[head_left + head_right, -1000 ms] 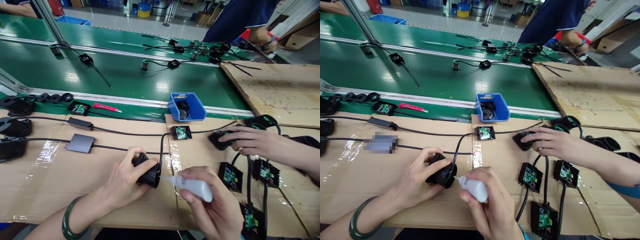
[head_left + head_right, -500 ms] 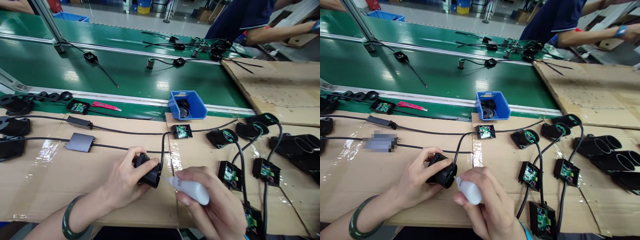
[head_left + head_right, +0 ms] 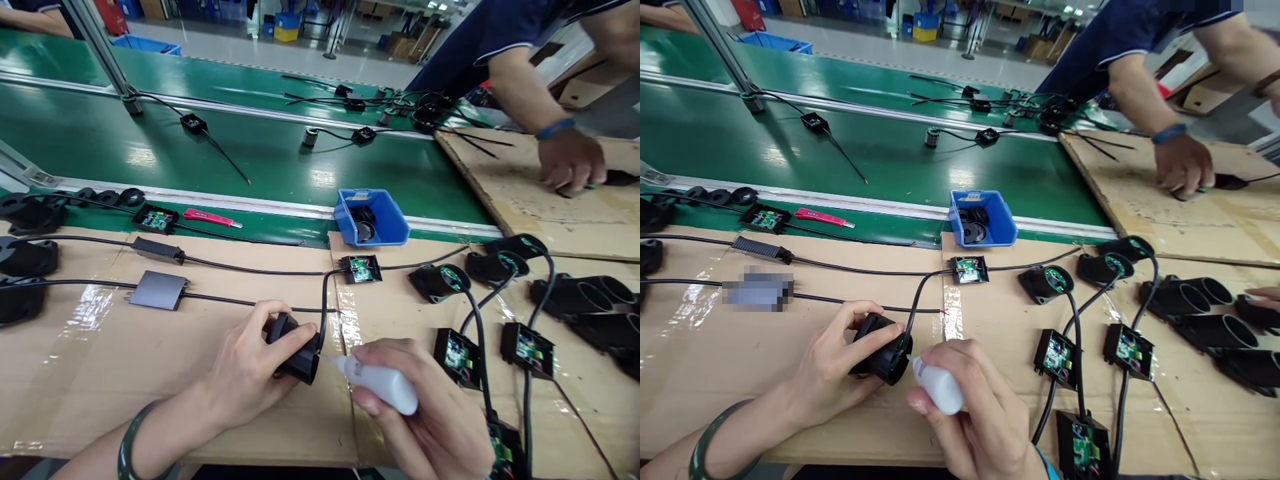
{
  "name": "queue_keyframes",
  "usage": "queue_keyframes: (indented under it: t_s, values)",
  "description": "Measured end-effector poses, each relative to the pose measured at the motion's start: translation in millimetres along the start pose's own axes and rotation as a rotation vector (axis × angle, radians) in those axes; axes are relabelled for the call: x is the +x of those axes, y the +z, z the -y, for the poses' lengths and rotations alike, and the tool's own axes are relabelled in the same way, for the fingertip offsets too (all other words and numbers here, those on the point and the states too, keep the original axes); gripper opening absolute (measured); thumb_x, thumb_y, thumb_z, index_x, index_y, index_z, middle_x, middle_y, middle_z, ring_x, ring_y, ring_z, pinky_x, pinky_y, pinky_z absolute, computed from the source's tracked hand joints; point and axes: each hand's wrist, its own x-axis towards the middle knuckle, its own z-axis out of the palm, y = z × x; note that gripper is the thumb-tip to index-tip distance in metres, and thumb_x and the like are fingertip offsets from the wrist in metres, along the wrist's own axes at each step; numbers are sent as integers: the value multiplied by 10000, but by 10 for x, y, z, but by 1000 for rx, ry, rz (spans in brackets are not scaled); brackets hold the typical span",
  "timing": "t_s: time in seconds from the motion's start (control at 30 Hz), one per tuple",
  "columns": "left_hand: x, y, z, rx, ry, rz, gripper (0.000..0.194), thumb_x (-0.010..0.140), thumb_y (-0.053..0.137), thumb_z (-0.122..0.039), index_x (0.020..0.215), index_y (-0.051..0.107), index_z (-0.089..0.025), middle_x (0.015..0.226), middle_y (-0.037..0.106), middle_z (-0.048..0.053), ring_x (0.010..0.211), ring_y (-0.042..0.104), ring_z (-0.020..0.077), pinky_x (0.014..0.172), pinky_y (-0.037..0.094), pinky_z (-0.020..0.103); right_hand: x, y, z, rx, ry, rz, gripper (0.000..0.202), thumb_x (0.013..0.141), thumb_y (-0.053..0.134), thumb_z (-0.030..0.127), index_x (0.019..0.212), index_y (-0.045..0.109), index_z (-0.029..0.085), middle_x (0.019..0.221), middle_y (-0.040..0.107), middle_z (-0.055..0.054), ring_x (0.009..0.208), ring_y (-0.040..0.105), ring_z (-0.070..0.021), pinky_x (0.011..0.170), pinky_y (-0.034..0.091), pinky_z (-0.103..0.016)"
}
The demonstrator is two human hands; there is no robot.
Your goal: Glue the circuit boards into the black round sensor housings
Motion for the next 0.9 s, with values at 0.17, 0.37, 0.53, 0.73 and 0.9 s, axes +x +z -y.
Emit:
queue_keyframes:
  t_s: [0.17, 0.37, 0.53, 0.73, 0.9]
  values:
    - [21, 3, -2, 5, 3, -11, 459, 793, 607, -83, 1231, 593, -220, 1141, 508, 122, 917, 644, 236, 685, 627, 363, 7, 9, 28, -13, 1, -15, 131, 974, 551, 244, 1060, 570, 147, 854, 663, -62, 748, 662, -129, 661, 550, -199]
    - [15, 4, -1, -4, -1, -4, 468, 796, 619, -87, 1242, 587, -226, 1147, 505, 120, 925, 640, 231, 697, 624, 354, -8, -13, 63, 17, 41, 3, 115, 992, 517, 264, 1034, 562, 168, 821, 659, -48, 711, 662, -120, 626, 542, -193]
    - [2, 10, 9, -24, -11, -7, 471, 792, 618, -87, 1241, 585, -227, 1148, 505, 119, 941, 635, 233, 708, 609, 347, 15, -11, 10, -89, -11, -60, 120, 966, 559, 231, 1060, 576, 159, 846, 669, -57, 736, 668, -132, 643, 548, -200]
    - [53, 14, -26, -307, -171, 29, 460, 729, 711, -81, 1150, 609, -237, 1152, 527, 90, 984, 627, 217, 805, 560, 341, -107, 27, -10, 205, 210, -164, 131, 957, 577, 291, 1019, 632, 190, 855, 656, -62, 721, 633, -164, 542, 528, -244]
    - [59, 111, -55, -763, -500, 72, 582, 525, 888, -146, 1009, 572, -214, 1025, 607, 36, 961, 627, 233, 808, 520, 325, -151, 231, 6, 453, 271, -496, 147, 943, 598, 300, 1015, 667, 192, 858, 621, -78, 754, 615, -195, 416, 490, -235]
